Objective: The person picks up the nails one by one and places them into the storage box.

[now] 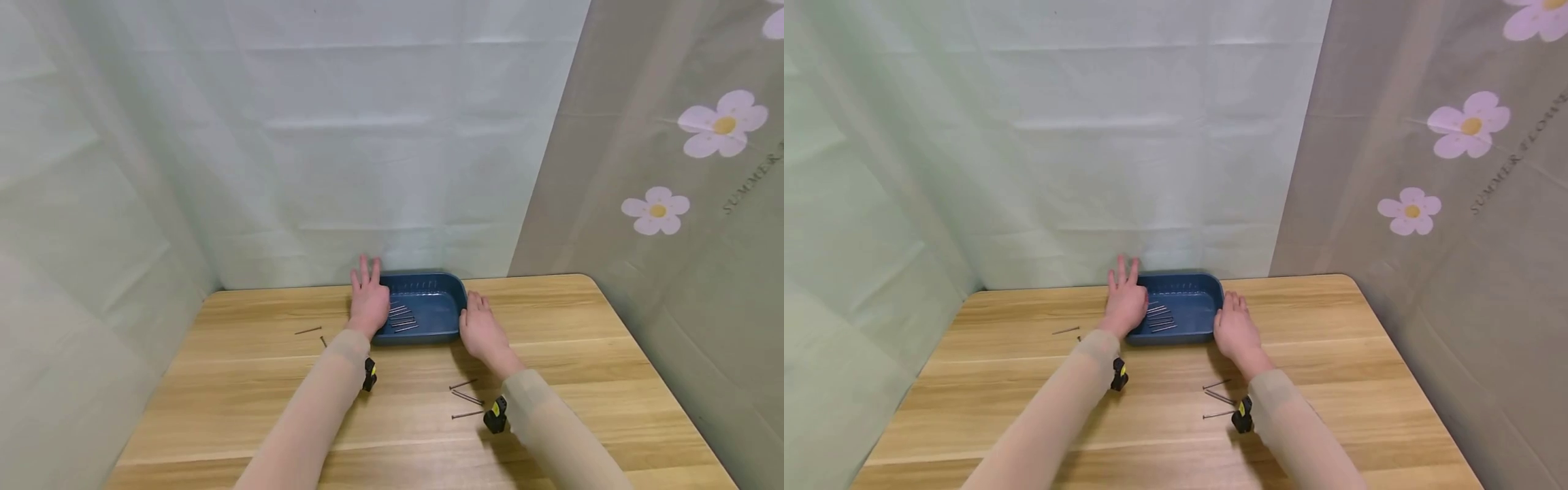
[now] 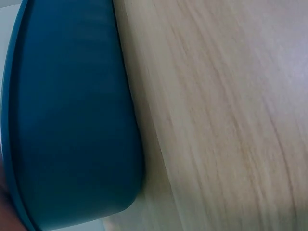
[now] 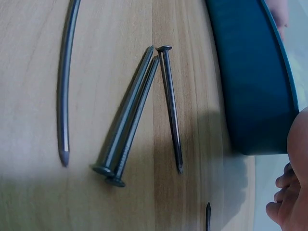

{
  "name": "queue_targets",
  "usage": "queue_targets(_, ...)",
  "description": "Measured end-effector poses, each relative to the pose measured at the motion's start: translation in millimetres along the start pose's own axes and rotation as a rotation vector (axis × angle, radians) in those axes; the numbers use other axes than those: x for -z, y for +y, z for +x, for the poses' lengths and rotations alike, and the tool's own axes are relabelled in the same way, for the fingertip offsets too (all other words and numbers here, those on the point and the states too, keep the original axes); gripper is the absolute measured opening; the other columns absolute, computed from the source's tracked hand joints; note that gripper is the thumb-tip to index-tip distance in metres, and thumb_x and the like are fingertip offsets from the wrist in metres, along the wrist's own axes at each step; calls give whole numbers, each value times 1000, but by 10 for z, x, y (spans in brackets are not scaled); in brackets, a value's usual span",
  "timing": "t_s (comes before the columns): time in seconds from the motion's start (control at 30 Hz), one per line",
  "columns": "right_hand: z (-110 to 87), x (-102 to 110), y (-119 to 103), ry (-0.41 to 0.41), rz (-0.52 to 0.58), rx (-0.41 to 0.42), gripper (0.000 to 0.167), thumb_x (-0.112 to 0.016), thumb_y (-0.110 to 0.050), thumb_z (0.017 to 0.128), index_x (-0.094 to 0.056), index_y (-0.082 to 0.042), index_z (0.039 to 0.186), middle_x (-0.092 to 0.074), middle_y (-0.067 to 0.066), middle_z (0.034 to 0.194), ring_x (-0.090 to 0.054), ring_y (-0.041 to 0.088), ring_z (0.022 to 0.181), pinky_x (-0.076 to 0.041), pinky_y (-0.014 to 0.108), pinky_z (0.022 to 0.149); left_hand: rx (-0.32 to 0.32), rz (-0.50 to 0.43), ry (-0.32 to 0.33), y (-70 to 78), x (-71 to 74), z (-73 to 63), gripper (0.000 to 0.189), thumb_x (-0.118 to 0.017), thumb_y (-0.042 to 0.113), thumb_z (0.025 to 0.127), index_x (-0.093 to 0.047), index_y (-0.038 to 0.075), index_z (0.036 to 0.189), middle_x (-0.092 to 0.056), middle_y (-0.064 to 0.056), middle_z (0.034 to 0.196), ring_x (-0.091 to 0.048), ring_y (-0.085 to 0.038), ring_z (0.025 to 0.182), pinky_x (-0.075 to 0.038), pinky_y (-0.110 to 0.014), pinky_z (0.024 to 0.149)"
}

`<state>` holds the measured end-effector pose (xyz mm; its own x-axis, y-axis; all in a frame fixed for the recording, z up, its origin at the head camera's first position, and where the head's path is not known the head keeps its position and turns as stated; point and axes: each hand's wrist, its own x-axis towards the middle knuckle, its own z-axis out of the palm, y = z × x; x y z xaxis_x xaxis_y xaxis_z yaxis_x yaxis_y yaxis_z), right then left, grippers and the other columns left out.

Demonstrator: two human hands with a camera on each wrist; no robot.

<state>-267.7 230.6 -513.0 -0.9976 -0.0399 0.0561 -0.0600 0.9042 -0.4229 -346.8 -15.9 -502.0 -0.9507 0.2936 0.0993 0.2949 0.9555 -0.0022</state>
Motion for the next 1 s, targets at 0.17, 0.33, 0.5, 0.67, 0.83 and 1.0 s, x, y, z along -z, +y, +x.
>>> queue_targets(0.17, 11, 1, -18, -3, 0, 2, 60, -33, -17, 113, -22, 20, 159, -26, 37, 167, -23, 55, 156, -21, 58, 128, 19, 25, -22, 0, 20, -31, 28, -64, 13, 107, -77, 12, 82, -14, -21, 177, 9, -49, 162, -11, -66, 127)
queue_targets(0.33, 13, 2, -48, -14, 5, -7, 61, -34, -19, 114, -22, 18, 161, -25, 35, 169, -23, 53, 156, -22, 57, 128, 23, 25, -24, -2, 68, -86, 27, -63, 11, 107, -80, 12, 86, -20, -21, 176, 4, -49, 162, -13, -66, 127)
queue_targets(0.5, 14, 2, -71, -20, 11, -13, 61, -34, -19, 114, -22, 17, 161, -25, 34, 169, -22, 53, 157, -22, 57, 128, 35, -2, 9, -16, 71, -104, 21, -64, 15, 107, -84, 12, 98, -26, -21, 174, 0, -49, 162, -14, -66, 127)
queue_targets(0.67, 3, 9, -82, -15, 7, -4, 60, -34, -17, 113, -22, 19, 160, -25, 36, 168, -22, 54, 156, -21, 58, 128, 39, -18, 33, -20, 69, -89, 15, -71, 23, 105, -84, 18, 104, -29, -21, 173, -3, -49, 162, -17, -66, 127)
queue_targets(0.83, -15, 13, -63, -2, 10, -3, 60, -34, -16, 113, -23, 20, 159, -26, 37, 167, -24, 55, 155, -22, 58, 127, 14, -88, 63, -51, 67, -97, 10, -75, 22, 102, -82, 19, 96, -30, -22, 172, -4, -50, 162, -17, -66, 126)
queue_targets(1.0, -7, -4, -9, 7, 7, -10, 60, -34, -16, 113, -22, 20, 159, -26, 37, 167, -24, 55, 156, -21, 57, 128, -43, -221, 135, -121, 92, -147, 8, -75, 20, 101, -81, 19, 95, -34, -23, 170, -9, -49, 162, -19, -67, 125)
